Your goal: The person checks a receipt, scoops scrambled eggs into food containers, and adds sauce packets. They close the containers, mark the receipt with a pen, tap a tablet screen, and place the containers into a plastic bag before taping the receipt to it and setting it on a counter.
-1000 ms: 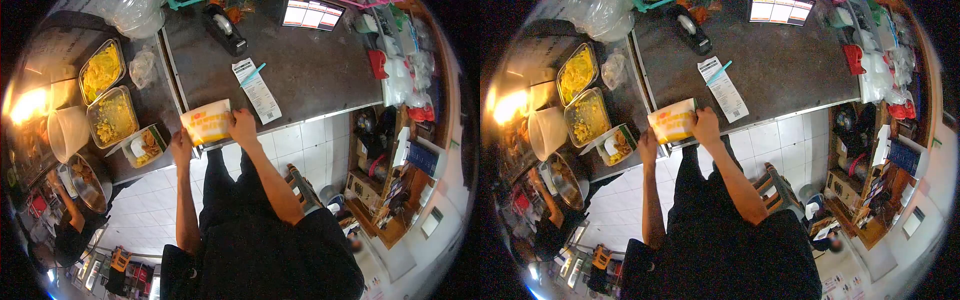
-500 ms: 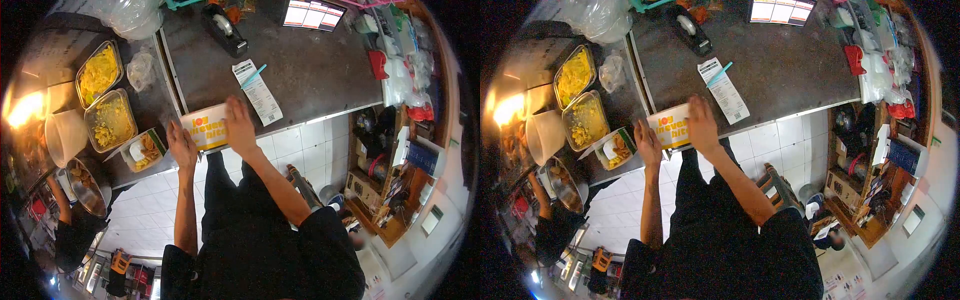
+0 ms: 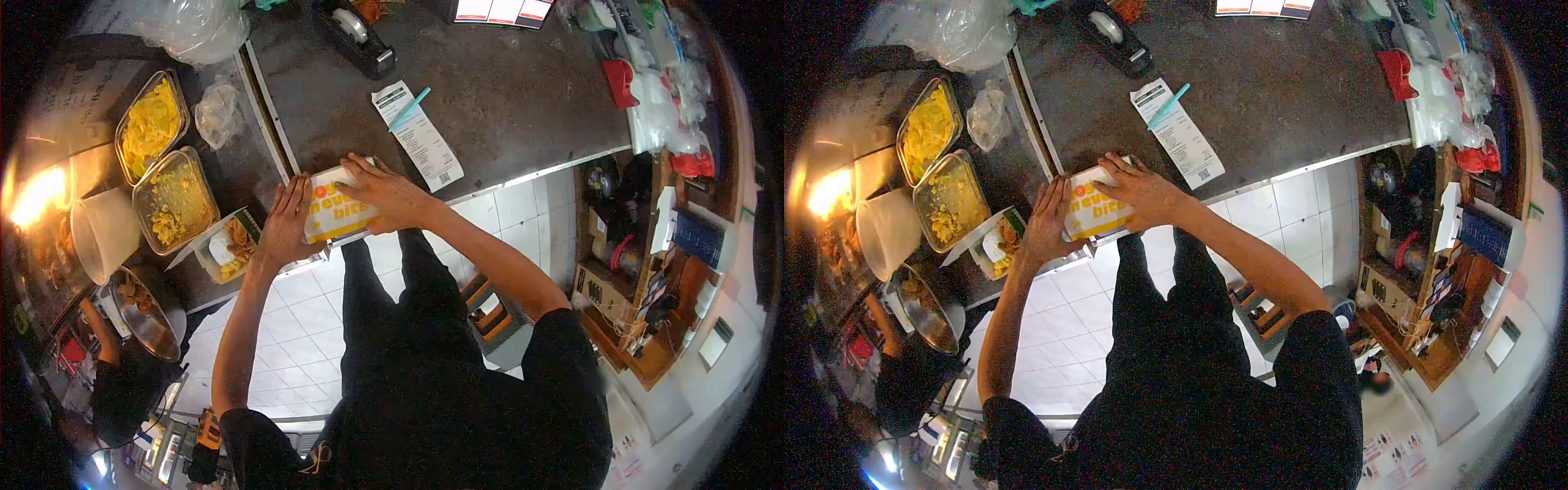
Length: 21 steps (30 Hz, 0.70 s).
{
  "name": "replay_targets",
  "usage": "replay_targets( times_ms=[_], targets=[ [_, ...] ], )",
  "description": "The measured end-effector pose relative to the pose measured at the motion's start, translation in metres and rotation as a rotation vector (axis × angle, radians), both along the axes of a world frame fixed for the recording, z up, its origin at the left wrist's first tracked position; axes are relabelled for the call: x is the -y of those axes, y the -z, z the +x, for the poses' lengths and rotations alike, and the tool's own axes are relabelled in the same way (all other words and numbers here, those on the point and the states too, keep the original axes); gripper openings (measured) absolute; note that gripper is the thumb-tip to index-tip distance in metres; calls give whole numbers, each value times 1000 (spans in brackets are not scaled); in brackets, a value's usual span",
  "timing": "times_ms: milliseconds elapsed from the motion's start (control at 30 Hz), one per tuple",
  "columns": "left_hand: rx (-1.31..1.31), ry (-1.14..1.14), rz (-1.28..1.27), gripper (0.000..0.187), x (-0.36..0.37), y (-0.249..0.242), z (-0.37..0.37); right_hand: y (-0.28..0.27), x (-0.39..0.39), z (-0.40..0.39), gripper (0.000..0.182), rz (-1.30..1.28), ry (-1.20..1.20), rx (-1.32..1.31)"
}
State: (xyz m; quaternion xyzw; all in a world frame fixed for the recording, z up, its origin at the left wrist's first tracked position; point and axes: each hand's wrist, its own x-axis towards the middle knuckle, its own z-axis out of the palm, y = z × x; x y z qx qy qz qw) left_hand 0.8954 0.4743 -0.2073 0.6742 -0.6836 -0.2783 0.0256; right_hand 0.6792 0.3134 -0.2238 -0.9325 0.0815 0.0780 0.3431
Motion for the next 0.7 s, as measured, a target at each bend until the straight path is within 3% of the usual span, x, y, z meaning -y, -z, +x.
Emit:
replay_targets(
  times_ms=[267,367,433,467,500,600,700],
  targets=[
    [-140,-71,-113,117,-10,7,-7,13,0,-7,83,44,10,121],
    [-262,-137,-115,107,-12,7,-9,20,-13,-20,72,5,27,195],
    [-419,-304,-185,89,-18,4,-22,37,-33,-34,65,1,226,334],
    [-417,-305,-186,89,-25,11,-30,30,-42,-39,56,-8,358,343],
    [-404,-371,-297,81,-34,25,-40,34,-53,-39,56,-6,352,345],
    [-392,-518,-454,71,-54,58,-65,39,-83,-32,44,376,941,432],
    [-416,-654,-494,67,-53,64,-77,56,-89,-37,46,516,1083,533]
  ],
)
